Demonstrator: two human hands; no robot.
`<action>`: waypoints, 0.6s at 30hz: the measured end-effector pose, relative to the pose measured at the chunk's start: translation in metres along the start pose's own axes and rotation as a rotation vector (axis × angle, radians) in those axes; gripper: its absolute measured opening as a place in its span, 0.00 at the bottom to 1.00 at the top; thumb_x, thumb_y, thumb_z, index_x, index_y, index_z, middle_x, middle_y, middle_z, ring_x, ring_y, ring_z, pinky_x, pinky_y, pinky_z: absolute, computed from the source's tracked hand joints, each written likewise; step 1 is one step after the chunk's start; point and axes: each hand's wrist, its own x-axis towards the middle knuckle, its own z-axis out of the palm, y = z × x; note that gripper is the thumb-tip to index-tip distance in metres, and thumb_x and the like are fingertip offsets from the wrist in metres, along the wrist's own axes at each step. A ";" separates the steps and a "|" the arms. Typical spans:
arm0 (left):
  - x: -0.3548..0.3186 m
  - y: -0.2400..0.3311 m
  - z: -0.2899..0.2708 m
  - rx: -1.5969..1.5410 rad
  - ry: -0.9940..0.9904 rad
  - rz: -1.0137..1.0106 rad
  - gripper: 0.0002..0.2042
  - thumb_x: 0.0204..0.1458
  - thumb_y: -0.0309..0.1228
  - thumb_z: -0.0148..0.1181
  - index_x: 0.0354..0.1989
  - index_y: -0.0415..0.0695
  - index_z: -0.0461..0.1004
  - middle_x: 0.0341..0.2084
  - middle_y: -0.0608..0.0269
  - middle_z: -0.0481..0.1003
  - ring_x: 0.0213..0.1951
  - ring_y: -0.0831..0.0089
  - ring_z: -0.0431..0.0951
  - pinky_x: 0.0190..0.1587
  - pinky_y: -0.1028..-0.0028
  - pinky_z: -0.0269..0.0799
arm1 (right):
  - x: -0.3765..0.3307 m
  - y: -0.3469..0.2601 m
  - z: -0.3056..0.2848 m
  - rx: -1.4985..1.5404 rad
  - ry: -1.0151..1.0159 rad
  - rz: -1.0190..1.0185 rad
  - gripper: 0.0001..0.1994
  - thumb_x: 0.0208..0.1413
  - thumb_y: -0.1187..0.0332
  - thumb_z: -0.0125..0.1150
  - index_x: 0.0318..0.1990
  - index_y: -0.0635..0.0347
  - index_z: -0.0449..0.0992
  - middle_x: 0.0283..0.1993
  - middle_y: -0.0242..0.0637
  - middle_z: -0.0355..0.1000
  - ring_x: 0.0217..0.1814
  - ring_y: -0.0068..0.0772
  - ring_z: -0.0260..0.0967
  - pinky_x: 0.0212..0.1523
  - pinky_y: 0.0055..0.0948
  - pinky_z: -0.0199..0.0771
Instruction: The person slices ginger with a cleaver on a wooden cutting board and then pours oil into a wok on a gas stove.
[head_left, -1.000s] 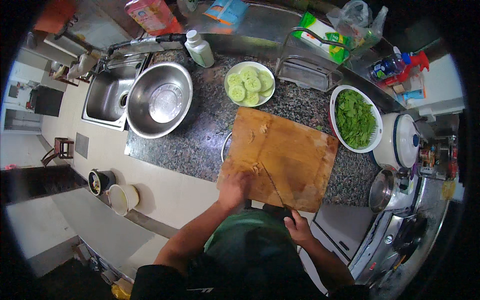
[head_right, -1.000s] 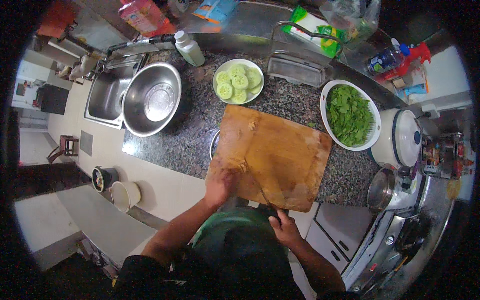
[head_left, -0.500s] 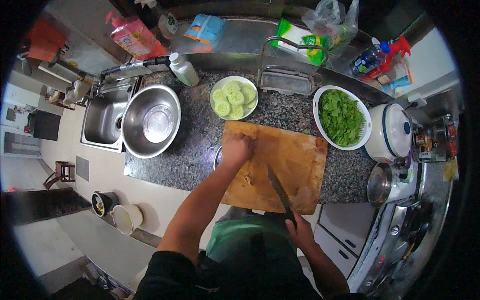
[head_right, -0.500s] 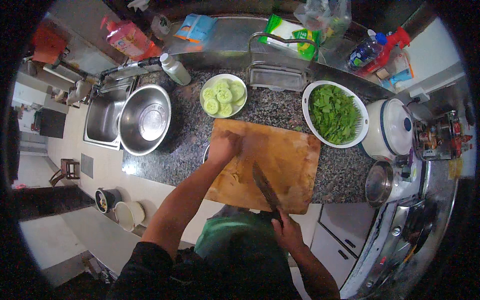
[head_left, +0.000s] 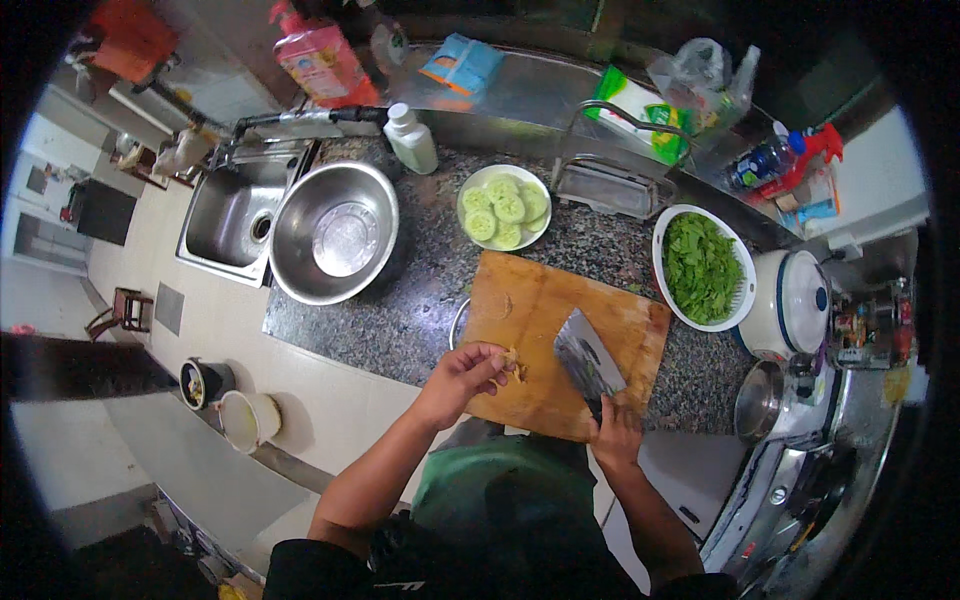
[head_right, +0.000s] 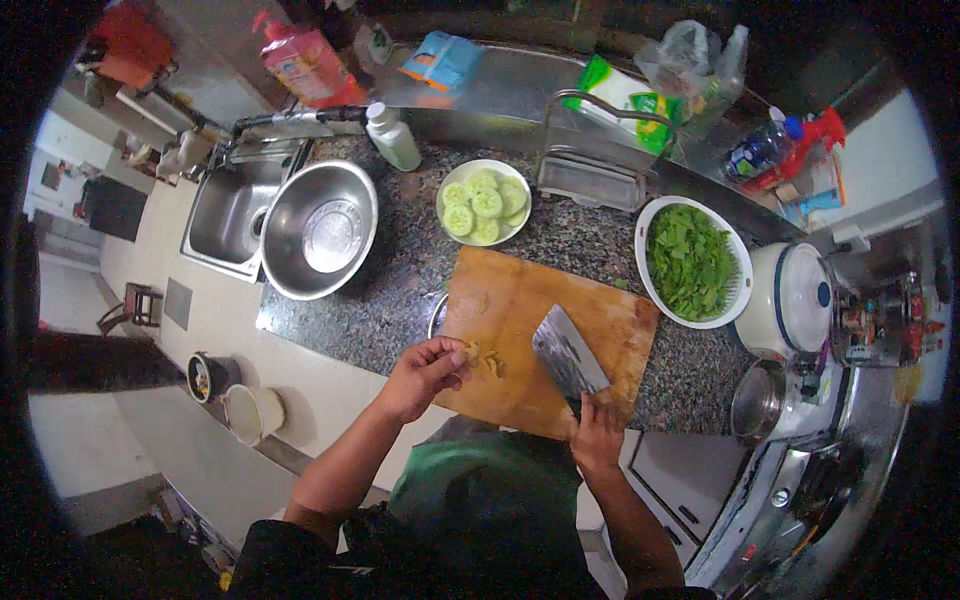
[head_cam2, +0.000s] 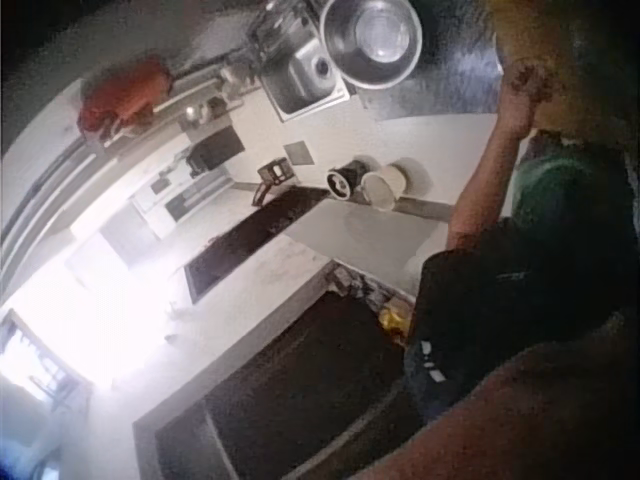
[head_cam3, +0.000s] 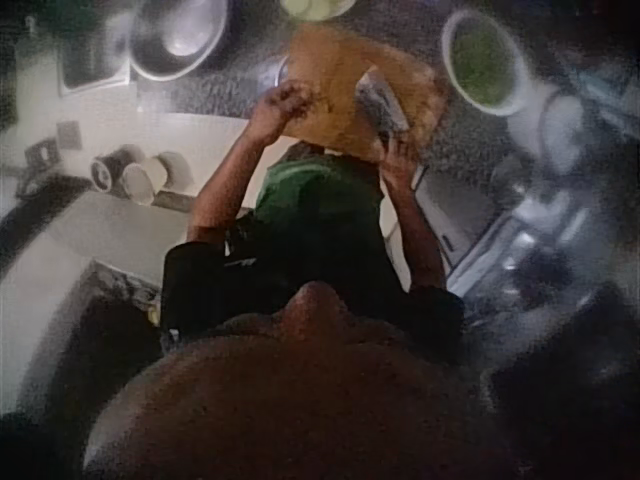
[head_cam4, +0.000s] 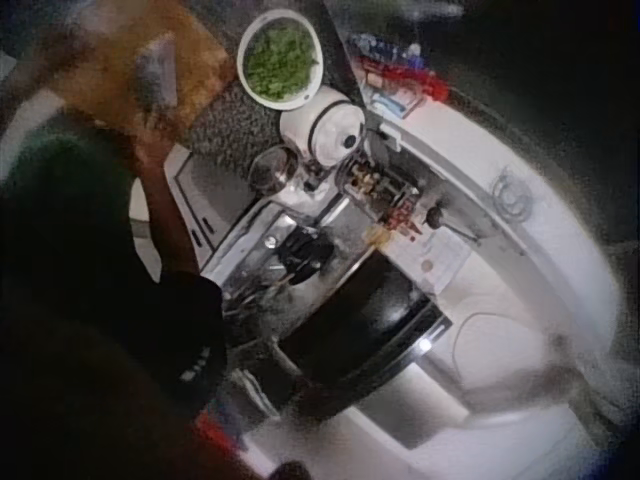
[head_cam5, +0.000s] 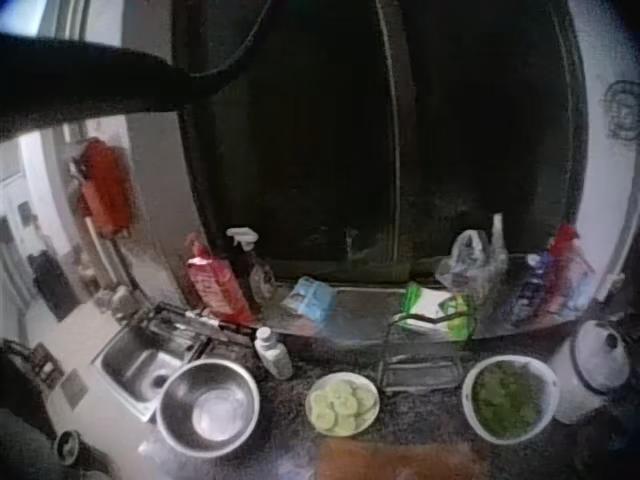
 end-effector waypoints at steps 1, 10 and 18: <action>-0.004 -0.002 -0.003 -0.026 0.014 -0.009 0.07 0.56 0.31 0.53 0.39 0.42 0.71 0.29 0.66 0.74 0.30 0.79 0.72 0.34 0.79 0.68 | 0.002 -0.003 -0.004 0.010 -0.031 0.017 0.23 0.47 0.59 0.61 0.51 0.54 0.70 0.43 0.42 0.69 0.52 0.51 0.63 0.46 0.48 0.66; -0.031 -0.007 -0.006 -0.012 -0.069 -0.074 0.07 0.56 0.30 0.53 0.39 0.41 0.71 0.29 0.68 0.73 0.28 0.80 0.70 0.34 0.79 0.68 | 0.090 -0.105 -0.119 1.191 -0.423 -0.122 0.10 0.57 0.67 0.55 0.41 0.64 0.74 0.37 0.36 0.72 0.34 0.20 0.67 0.36 0.21 0.67; -0.041 -0.019 -0.008 0.253 -0.002 0.131 0.07 0.54 0.29 0.56 0.38 0.40 0.72 0.28 0.71 0.72 0.29 0.84 0.69 0.33 0.82 0.65 | 0.082 -0.124 -0.101 1.154 -0.351 -0.126 0.09 0.57 0.66 0.54 0.38 0.65 0.71 0.27 0.31 0.69 0.29 0.19 0.65 0.31 0.21 0.66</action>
